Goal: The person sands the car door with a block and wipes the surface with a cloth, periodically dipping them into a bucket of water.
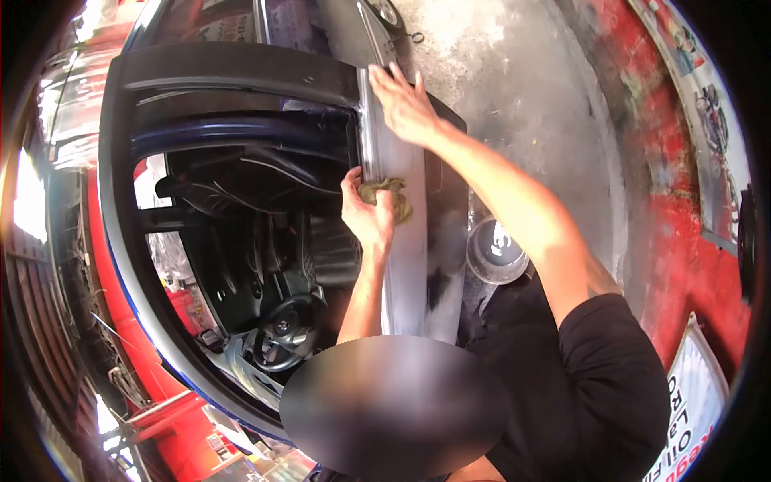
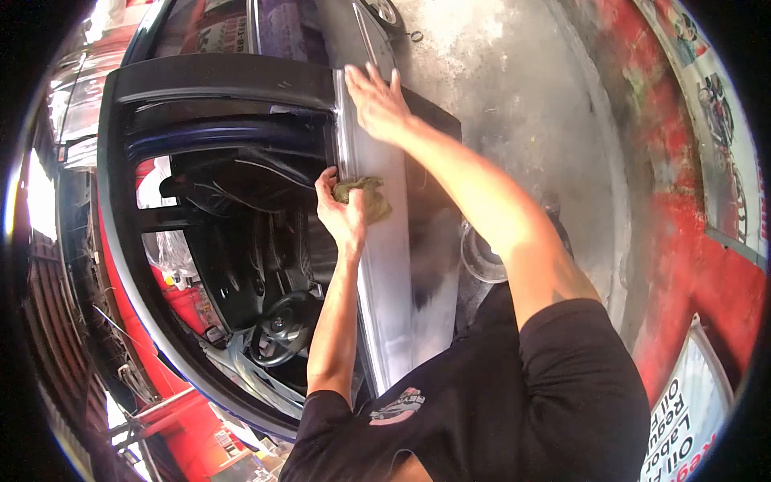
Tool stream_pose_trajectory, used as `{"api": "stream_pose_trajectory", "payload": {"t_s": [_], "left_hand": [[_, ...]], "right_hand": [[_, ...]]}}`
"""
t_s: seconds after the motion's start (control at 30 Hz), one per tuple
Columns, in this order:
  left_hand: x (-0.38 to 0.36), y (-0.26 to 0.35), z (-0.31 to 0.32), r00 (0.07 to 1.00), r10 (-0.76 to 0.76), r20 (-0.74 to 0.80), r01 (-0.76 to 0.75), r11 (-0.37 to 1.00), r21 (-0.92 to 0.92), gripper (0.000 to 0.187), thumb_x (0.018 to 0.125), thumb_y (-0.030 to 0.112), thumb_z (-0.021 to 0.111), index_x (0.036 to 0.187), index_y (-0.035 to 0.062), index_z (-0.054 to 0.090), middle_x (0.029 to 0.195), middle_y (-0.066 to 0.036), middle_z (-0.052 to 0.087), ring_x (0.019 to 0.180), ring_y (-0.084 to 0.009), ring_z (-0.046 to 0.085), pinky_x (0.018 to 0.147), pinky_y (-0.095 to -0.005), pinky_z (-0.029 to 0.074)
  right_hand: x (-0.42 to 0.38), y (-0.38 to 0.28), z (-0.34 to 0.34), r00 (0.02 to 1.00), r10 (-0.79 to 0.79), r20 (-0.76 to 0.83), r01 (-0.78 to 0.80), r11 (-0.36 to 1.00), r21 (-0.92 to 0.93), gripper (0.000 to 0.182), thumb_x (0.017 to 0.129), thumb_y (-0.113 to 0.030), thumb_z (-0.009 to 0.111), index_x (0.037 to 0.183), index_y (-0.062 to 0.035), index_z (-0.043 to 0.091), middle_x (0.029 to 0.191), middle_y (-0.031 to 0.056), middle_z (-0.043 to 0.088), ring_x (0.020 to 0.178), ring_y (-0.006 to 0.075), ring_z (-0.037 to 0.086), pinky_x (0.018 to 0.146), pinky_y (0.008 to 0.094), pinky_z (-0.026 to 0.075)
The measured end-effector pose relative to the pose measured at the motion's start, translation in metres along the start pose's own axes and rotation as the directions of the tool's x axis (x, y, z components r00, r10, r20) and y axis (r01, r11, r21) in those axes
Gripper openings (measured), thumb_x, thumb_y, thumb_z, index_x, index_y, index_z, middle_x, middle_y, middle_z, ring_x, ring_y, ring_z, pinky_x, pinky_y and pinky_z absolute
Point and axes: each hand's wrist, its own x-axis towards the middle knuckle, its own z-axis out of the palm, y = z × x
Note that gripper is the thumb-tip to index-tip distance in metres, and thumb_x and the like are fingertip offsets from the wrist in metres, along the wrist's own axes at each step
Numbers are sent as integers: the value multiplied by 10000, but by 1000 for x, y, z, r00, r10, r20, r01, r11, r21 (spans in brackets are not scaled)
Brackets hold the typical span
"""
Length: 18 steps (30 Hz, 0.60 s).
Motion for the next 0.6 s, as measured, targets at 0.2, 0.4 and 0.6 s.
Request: {"api": "stream_pose_trajectory", "payload": {"t_s": [0.2, 0.4, 0.6], "left_hand": [[-1, -5, 1, 1000, -3, -4, 3, 999, 46, 561, 779, 113, 677, 1329, 23, 613, 1096, -166, 688, 962, -285, 686, 939, -396, 545], [-4, 7, -3, 999, -48, 17, 48, 999, -21, 569, 774, 107, 676, 1332, 19, 610, 1084, -172, 684, 943, -283, 678, 933, -396, 545], [-4, -3, 1, 1000, 6, 0, -6, 998, 56, 570, 777, 101, 669, 1338, 17, 610, 1076, -184, 696, 955, -277, 685, 933, -396, 545]], "right_hand": [[-35, -18, 17, 997, 12, 72, -8, 999, -44, 751, 952, -110, 573, 1642, 32, 314, 1749, 176, 223, 1590, 455, 243, 1194, 803, 219], [12, -5, -1, 996, 35, 81, -23, 989, -144, 736, 956, -160, 614, 1616, 51, 364, 1737, 169, 252, 1592, 440, 247, 1192, 805, 222], [-7, -9, -1, 999, -18, 34, 24, 985, -174, 750, 945, -134, 618, 1618, 56, 347, 1735, 172, 258, 1590, 455, 249, 1192, 806, 225]]}}
